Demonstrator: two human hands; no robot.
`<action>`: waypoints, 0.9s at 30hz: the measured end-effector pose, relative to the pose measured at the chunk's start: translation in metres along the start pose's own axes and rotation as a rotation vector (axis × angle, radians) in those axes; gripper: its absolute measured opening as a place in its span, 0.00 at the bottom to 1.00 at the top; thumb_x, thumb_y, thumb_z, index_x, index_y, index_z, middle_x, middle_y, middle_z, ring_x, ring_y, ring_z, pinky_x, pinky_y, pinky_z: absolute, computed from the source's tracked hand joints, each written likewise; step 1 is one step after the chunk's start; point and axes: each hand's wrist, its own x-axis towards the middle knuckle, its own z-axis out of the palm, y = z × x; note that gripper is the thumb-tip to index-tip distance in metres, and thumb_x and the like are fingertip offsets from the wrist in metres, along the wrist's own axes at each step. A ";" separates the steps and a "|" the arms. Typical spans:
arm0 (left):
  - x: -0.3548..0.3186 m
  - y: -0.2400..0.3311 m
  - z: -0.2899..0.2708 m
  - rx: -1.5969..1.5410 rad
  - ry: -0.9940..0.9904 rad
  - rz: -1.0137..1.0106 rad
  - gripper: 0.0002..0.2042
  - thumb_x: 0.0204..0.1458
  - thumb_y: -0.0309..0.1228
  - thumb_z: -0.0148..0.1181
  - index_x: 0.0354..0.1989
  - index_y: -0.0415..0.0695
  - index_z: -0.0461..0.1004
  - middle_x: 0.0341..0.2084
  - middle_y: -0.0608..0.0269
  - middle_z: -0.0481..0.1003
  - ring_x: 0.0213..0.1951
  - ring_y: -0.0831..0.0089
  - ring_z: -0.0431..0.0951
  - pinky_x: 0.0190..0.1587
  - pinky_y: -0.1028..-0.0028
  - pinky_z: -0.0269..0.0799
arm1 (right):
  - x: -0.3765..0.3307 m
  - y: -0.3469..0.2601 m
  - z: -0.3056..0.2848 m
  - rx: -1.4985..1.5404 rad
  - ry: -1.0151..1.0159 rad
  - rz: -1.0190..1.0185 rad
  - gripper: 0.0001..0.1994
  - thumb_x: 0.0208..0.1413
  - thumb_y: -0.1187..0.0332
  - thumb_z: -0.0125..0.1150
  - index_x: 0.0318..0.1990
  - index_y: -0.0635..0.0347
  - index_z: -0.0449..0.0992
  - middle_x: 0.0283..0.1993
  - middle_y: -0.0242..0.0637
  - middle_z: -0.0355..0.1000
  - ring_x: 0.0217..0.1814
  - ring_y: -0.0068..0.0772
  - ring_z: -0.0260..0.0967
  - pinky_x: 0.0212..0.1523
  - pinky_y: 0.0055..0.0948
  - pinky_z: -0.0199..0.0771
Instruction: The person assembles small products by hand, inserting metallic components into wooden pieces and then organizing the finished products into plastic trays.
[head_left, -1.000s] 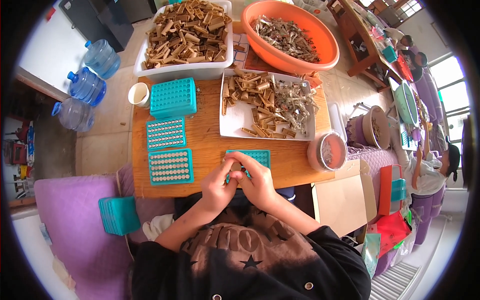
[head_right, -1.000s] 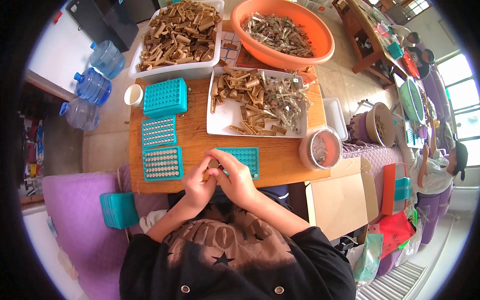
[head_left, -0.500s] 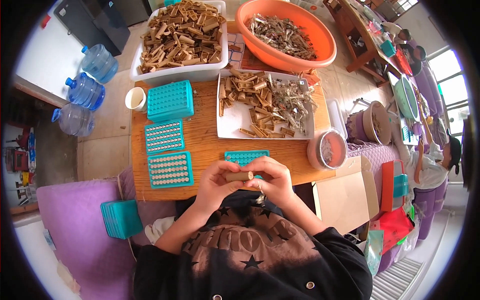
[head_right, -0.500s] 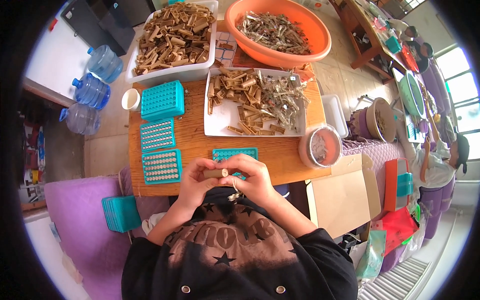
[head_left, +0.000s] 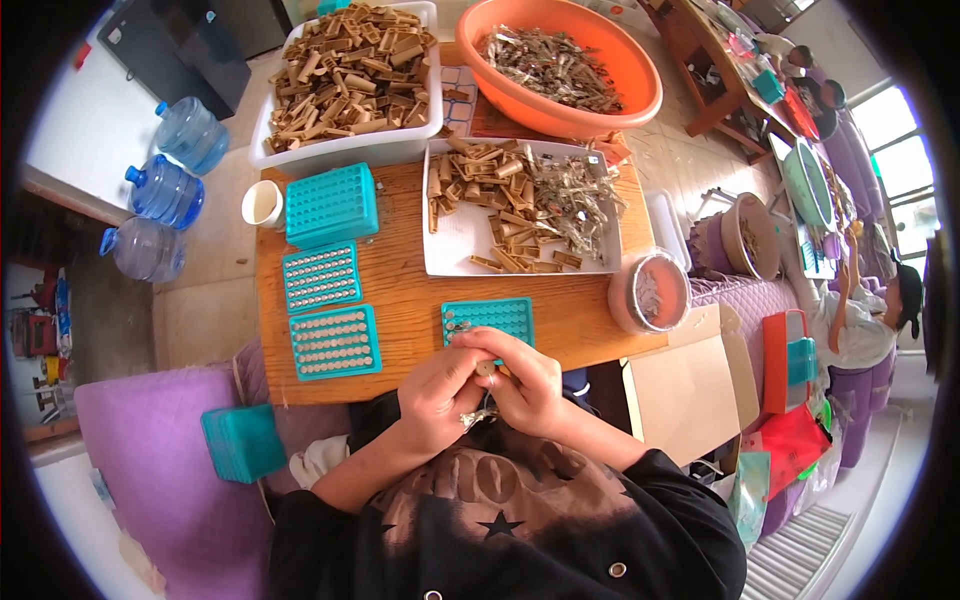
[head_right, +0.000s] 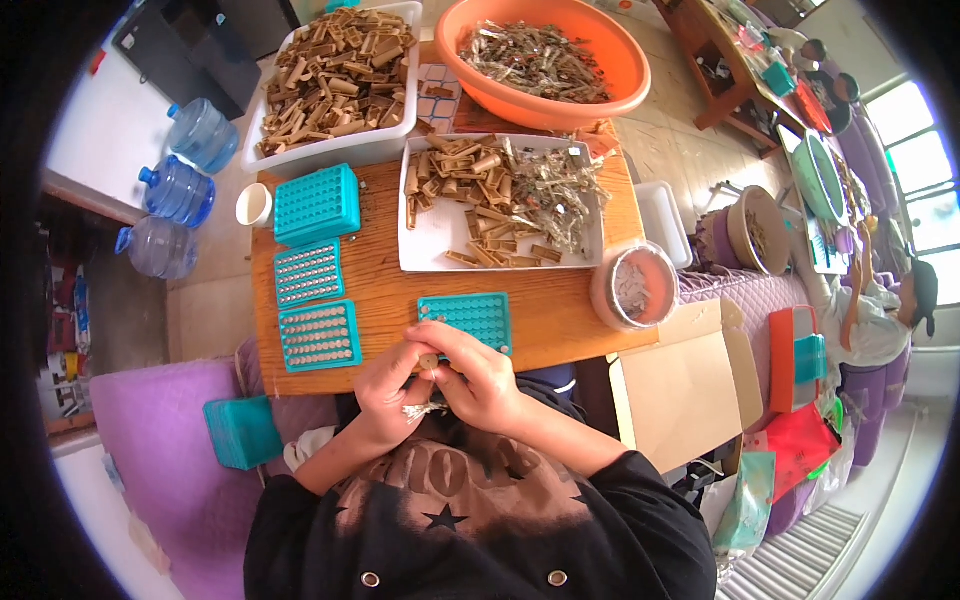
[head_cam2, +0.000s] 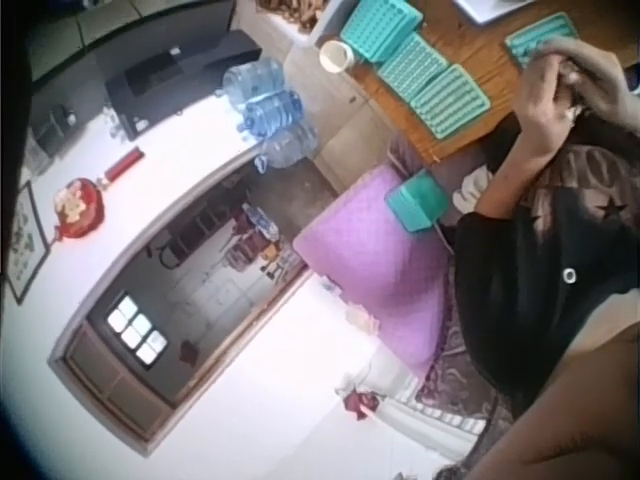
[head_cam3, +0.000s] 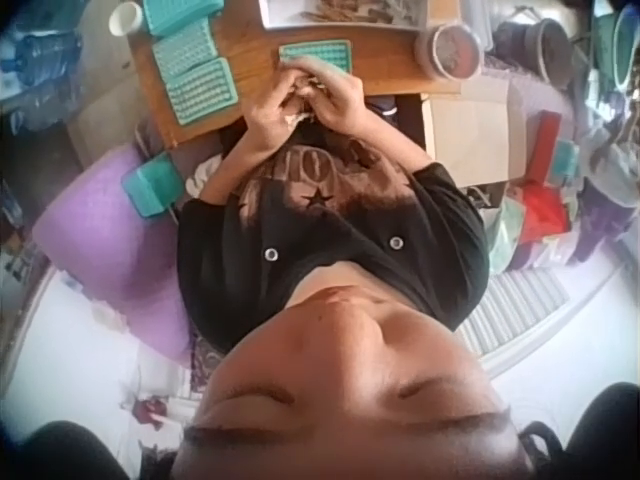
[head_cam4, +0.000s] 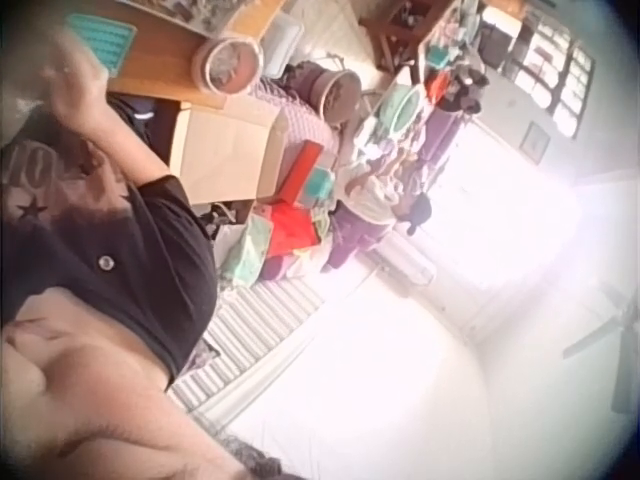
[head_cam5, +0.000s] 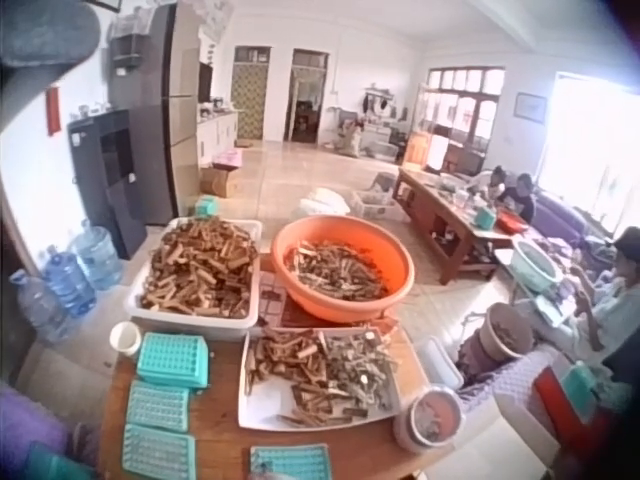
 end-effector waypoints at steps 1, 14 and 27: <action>0.001 0.002 0.002 0.038 0.018 -0.052 0.13 0.43 0.18 0.61 0.39 0.40 0.73 0.31 0.55 0.76 0.33 0.60 0.78 0.35 0.71 0.73 | 0.002 -0.001 0.002 -0.042 0.030 0.007 0.18 0.50 0.79 0.58 0.50 0.68 0.68 0.48 0.47 0.71 0.50 0.43 0.71 0.52 0.34 0.70; -0.009 -0.035 -0.034 -0.588 -0.204 -0.570 0.08 0.42 0.23 0.68 0.29 0.39 0.74 0.24 0.69 0.74 0.26 0.85 0.70 0.27 0.84 0.64 | -0.028 0.097 -0.204 -0.933 0.056 0.651 0.09 0.45 0.76 0.56 0.36 0.61 0.76 0.40 0.46 0.73 0.37 0.44 0.73 0.38 0.36 0.72; -0.009 -0.048 -0.019 -0.762 -0.171 -0.489 0.09 0.54 0.35 0.59 0.31 0.42 0.70 0.28 0.71 0.67 0.31 0.83 0.64 0.36 0.82 0.58 | -0.029 0.113 -0.196 -1.132 -0.074 0.628 0.07 0.45 0.74 0.54 0.31 0.62 0.77 0.35 0.48 0.74 0.39 0.48 0.71 0.42 0.40 0.70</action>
